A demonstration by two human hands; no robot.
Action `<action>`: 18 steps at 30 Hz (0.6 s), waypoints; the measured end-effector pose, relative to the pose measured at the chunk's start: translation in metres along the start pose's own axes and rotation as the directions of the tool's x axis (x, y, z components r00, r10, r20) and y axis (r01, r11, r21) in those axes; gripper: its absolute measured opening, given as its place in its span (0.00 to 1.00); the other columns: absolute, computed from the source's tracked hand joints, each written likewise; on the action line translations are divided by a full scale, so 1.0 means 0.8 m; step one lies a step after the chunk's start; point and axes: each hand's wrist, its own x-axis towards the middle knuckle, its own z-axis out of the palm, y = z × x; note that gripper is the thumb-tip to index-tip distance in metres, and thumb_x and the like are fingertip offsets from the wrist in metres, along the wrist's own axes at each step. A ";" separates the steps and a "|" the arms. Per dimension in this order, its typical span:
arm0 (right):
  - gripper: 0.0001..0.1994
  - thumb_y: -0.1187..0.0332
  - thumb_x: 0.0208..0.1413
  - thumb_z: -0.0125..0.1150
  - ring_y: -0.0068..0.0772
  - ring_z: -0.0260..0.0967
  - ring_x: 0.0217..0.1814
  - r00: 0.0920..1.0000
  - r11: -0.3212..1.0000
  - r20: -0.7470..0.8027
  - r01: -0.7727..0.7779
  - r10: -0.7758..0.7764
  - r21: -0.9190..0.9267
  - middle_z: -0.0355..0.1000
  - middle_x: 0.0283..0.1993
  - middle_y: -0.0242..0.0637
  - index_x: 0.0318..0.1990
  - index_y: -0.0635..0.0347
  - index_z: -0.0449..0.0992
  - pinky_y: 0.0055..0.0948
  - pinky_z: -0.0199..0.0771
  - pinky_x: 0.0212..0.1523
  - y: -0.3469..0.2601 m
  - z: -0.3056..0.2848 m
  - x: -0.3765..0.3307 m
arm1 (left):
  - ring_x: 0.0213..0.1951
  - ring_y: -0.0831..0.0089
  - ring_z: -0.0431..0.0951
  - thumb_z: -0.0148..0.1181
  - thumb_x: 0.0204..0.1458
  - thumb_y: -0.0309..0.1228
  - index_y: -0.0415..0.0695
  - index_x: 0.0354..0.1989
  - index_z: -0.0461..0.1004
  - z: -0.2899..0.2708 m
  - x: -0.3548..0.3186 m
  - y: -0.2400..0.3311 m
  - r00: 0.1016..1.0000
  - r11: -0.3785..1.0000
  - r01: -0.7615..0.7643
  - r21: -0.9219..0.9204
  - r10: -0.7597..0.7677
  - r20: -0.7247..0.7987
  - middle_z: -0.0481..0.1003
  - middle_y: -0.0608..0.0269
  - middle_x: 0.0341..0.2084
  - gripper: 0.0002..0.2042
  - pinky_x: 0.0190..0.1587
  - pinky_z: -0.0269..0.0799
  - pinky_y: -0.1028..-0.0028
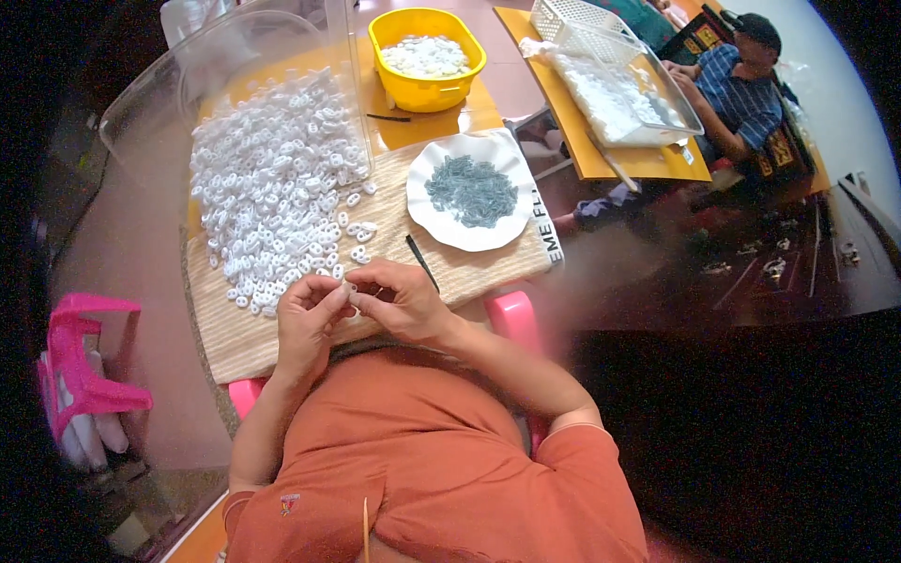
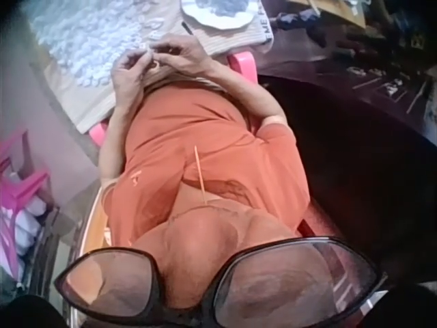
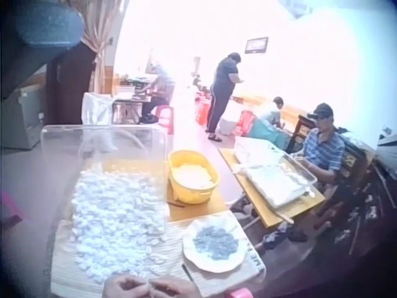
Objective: The recorder is manually inspecting and sorting small white plastic components at a workbench.
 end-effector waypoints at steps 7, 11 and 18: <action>0.11 0.77 0.53 0.62 0.18 0.69 0.34 1.000 1.000 0.019 0.018 -0.017 -0.013 0.73 0.37 0.35 0.44 0.66 0.76 0.18 0.69 0.30 0.001 -0.001 0.001 | 0.29 0.78 0.77 0.60 0.53 0.23 0.39 0.35 0.73 -0.001 -0.002 0.002 1.000 1.000 0.016 -0.002 -0.016 0.005 0.77 0.62 0.30 0.04 0.34 0.75 0.80; 0.09 0.77 0.53 0.62 0.19 0.70 0.34 0.999 0.999 0.025 0.024 -0.023 -0.028 0.73 0.36 0.36 0.43 0.66 0.76 0.19 0.69 0.30 0.000 -0.001 0.002 | 0.30 0.78 0.77 0.60 0.53 0.23 0.38 0.35 0.73 -0.003 -0.002 -0.001 1.000 1.000 0.017 -0.005 -0.017 0.000 0.77 0.62 0.30 0.04 0.35 0.75 0.80; 0.09 0.78 0.52 0.63 0.23 0.73 0.33 0.998 0.997 -0.010 0.057 -0.058 -0.048 0.74 0.34 0.38 0.41 0.66 0.76 0.20 0.71 0.30 0.001 0.003 -0.001 | 0.29 0.81 0.77 0.60 0.53 0.23 0.37 0.35 0.74 0.001 -0.002 0.002 0.999 0.999 0.032 -0.025 -0.032 -0.012 0.77 0.63 0.29 0.04 0.35 0.75 0.81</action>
